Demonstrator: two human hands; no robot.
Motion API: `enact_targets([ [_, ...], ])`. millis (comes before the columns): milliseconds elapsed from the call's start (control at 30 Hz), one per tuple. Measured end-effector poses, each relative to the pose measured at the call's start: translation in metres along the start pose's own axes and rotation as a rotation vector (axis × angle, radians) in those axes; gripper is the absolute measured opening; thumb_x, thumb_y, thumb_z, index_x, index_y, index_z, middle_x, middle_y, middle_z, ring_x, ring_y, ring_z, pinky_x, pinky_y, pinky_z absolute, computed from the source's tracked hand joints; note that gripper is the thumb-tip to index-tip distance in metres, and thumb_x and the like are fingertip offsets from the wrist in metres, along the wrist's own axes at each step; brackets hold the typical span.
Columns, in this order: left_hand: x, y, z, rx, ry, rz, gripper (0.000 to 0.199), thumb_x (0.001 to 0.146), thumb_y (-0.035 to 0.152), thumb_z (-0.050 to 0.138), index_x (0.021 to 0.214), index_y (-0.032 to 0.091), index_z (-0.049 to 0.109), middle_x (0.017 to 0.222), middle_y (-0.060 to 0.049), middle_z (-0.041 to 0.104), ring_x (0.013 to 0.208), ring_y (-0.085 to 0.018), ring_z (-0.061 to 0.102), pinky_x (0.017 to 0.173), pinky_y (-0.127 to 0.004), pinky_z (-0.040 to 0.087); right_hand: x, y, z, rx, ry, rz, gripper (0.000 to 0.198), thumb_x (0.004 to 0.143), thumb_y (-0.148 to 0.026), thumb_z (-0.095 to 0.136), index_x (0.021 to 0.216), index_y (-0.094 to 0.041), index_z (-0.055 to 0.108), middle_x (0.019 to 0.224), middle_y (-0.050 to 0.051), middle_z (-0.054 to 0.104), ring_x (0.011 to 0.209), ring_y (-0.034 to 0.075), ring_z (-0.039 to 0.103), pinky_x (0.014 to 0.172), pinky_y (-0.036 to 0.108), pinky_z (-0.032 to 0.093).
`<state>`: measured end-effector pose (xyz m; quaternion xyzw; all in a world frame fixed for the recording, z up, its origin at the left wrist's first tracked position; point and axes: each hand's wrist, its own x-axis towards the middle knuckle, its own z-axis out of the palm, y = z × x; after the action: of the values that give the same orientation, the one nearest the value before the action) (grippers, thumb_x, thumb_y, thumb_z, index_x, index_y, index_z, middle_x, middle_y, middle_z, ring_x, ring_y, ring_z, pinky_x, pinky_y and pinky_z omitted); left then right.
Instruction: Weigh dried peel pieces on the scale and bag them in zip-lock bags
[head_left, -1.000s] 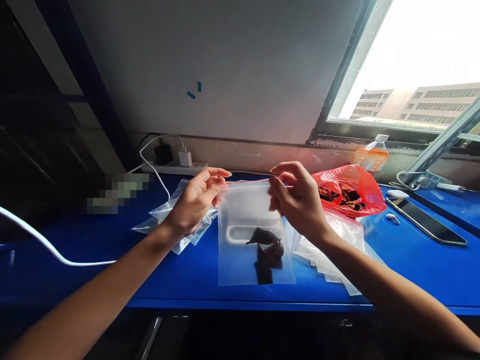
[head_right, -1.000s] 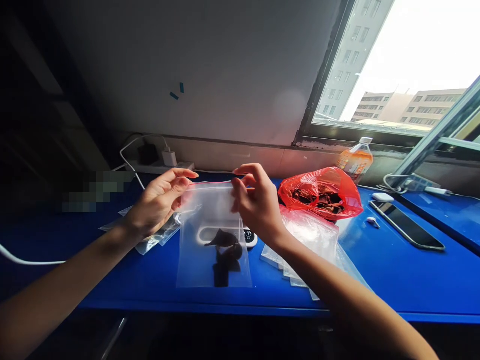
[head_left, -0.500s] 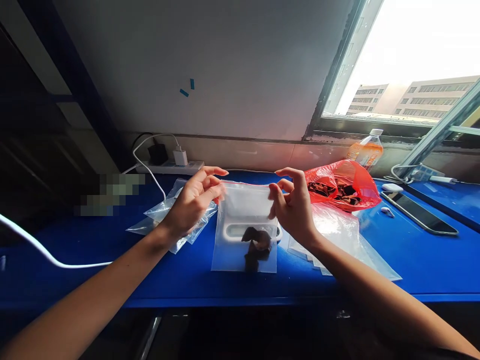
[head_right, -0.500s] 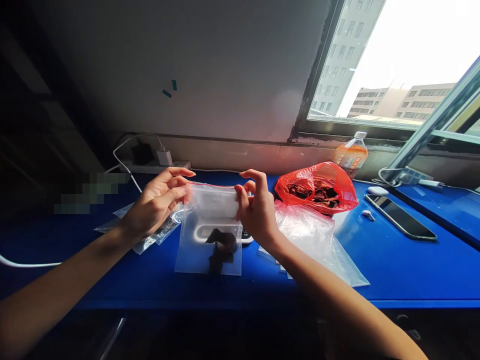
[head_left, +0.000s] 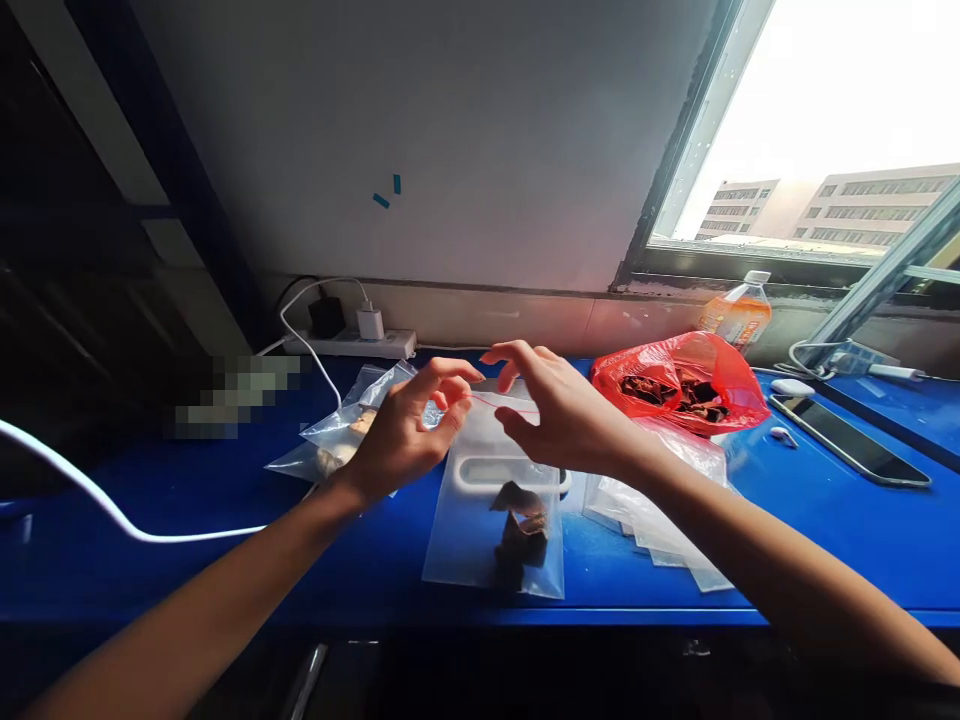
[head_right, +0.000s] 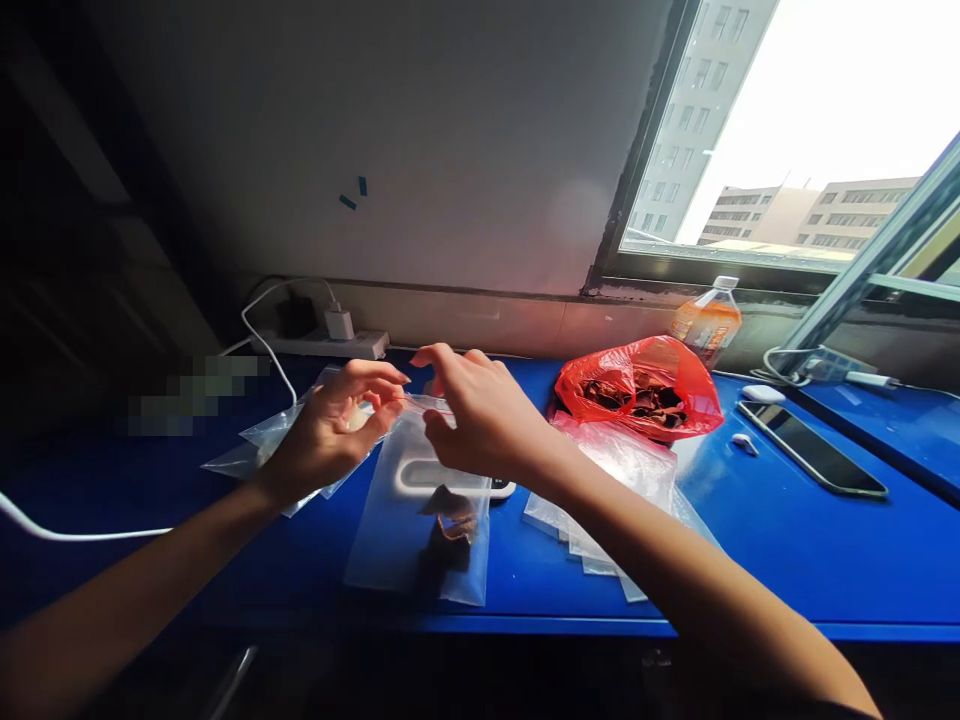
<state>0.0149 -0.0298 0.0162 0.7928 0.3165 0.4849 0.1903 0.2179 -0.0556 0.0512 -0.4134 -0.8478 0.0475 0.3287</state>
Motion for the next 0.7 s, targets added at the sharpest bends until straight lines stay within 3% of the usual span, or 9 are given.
enact_targets([
  [133,-0.005,0.0,0.003,-0.002,0.006,0.031,0.025,0.089,0.027,0.065,0.112,0.028,0.054,0.088,0.003,0.072,0.085,-0.016,0.069,0.077,-0.031,0.053,0.017,-0.011,0.003,0.058,-0.166,-0.019,0.044,0.083,-0.011,0.05,0.125,-0.016,0.04,0.092,0.007,0.067,0.078,0.017,0.06,0.068,0.03,0.044],
  [267,-0.004,-0.001,0.002,-0.072,0.066,-0.076,0.032,0.086,0.034,0.069,0.112,0.027,0.052,0.084,0.002,0.073,0.082,-0.018,0.07,0.075,-0.033,0.055,0.02,-0.014,0.008,0.07,-0.115,-0.001,0.046,0.083,-0.009,0.05,0.125,-0.017,0.036,0.089,0.005,0.065,0.075,0.016,0.059,0.068,0.029,0.044],
  [400,0.0,0.001,-0.001,-0.078,0.024,-0.138,0.027,0.086,0.045,0.068,0.099,0.022,0.063,0.082,-0.003,0.074,0.078,-0.02,0.071,0.069,-0.032,0.055,0.016,-0.017,0.013,-0.002,-0.045,0.013,0.046,0.079,-0.004,0.048,0.122,-0.018,0.037,0.091,0.007,0.065,0.074,0.016,0.057,0.067,0.029,0.043],
  [567,0.002,0.012,-0.005,0.055,0.043,-0.07,0.023,0.09,0.043,0.063,0.088,0.021,0.07,0.081,-0.002,0.074,0.076,-0.019,0.07,0.066,-0.03,0.052,0.013,-0.017,0.019,-0.037,0.038,-0.057,0.042,0.082,-0.003,0.043,0.121,-0.018,0.036,0.094,0.008,0.065,0.072,0.015,0.056,0.067,0.029,0.042],
  [700,0.001,0.019,-0.008,0.135,0.103,-0.002,0.018,0.091,0.036,0.061,0.085,0.022,0.07,0.077,-0.001,0.072,0.07,-0.016,0.065,0.064,-0.03,0.05,0.01,-0.018,0.013,-0.058,0.049,-0.02,0.035,0.086,-0.008,0.044,0.118,-0.018,0.036,0.095,0.01,0.065,0.073,0.017,0.057,0.067,0.031,0.042],
])
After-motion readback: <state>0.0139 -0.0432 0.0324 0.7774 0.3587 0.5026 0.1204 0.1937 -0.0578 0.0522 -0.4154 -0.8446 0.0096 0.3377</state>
